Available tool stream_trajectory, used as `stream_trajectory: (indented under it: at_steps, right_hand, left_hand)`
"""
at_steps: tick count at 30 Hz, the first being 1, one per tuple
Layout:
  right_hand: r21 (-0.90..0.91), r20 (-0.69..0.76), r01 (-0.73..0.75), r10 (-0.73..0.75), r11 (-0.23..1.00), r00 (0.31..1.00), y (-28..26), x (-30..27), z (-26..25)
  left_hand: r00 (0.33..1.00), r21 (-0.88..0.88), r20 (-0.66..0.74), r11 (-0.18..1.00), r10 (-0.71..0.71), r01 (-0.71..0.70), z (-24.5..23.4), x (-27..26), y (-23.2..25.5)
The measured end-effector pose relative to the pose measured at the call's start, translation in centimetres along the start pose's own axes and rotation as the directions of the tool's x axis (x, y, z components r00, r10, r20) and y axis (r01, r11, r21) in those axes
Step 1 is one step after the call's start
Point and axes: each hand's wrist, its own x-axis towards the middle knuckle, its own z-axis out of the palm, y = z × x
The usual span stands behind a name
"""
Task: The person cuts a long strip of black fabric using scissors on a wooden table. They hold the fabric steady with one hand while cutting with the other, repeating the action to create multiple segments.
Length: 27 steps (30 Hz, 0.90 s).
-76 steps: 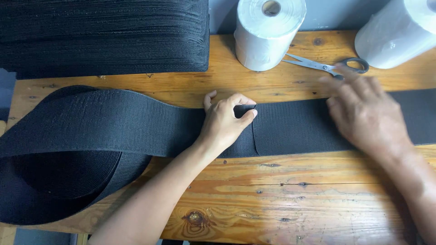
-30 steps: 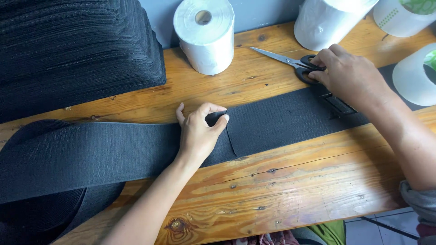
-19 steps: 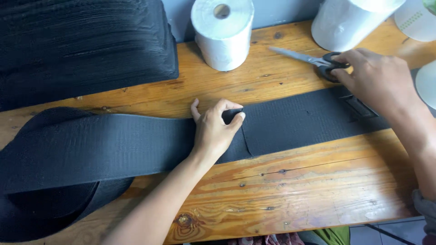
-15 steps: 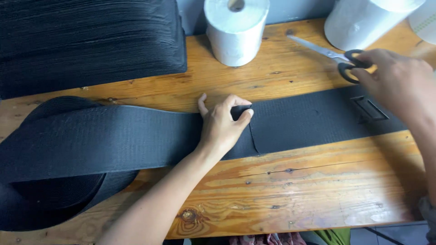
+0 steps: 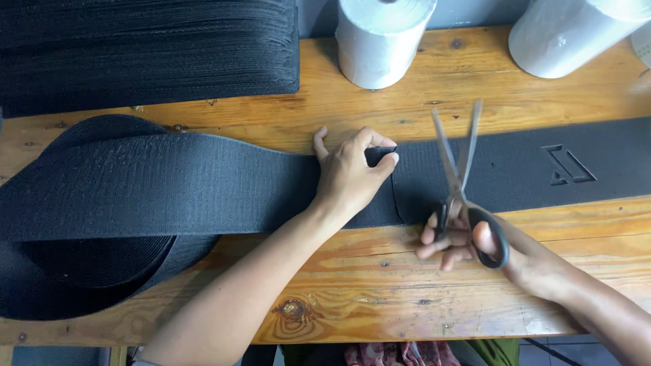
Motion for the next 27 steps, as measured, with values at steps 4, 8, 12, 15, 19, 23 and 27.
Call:
stream_trajectory:
  at_steps: [4, 8, 12, 15, 19, 23, 27]
  right_hand:
    - [0.041, -0.031, 0.08, -0.079, 0.996, 0.996, -0.6, 1.3, 0.6]
    - [0.074, -0.105, 0.148, -0.14, 0.986, 0.985, 1.6, 2.7, -0.5]
    - [0.075, -0.093, 0.129, -0.122, 0.989, 0.988, 1.4, 2.7, -0.4]
    - [-0.167, -0.1, 0.0, -0.017, 0.986, 0.995, -0.4, 1.2, 0.5]
    - [-0.203, 0.004, -0.071, 0.074, 0.977, 0.997, -0.8, -1.0, 1.0]
    - [-0.395, 0.183, -0.044, 0.126, 0.917, 0.975, -0.3, -3.3, 0.9]
    - [-0.359, 0.364, -0.089, 0.228, 0.929, 0.903, 0.7, -5.5, 0.7]
  left_hand:
    - [0.999, -0.03, 0.005, 0.999, -0.034, 0.034, -0.1, 0.1, 0.1]
    - [1.0, -0.044, -0.019, 0.999, -0.018, 0.017, 0.0, 0.2, 0.0]
    - [1.0, -0.062, -0.016, 0.998, -0.02, 0.019, -0.1, 0.1, 0.0]
    - [0.999, -0.066, -0.012, 0.997, -0.033, 0.032, 0.0, 0.2, -0.2]
    - [0.999, -0.069, -0.007, 0.997, -0.037, 0.036, -0.1, 0.3, -0.2]
    - [0.998, -0.085, 0.022, 0.994, -0.061, 0.063, -0.3, 0.4, 0.0]
    - [0.997, -0.083, 0.034, 0.994, -0.072, 0.074, -0.5, 0.5, 0.2]
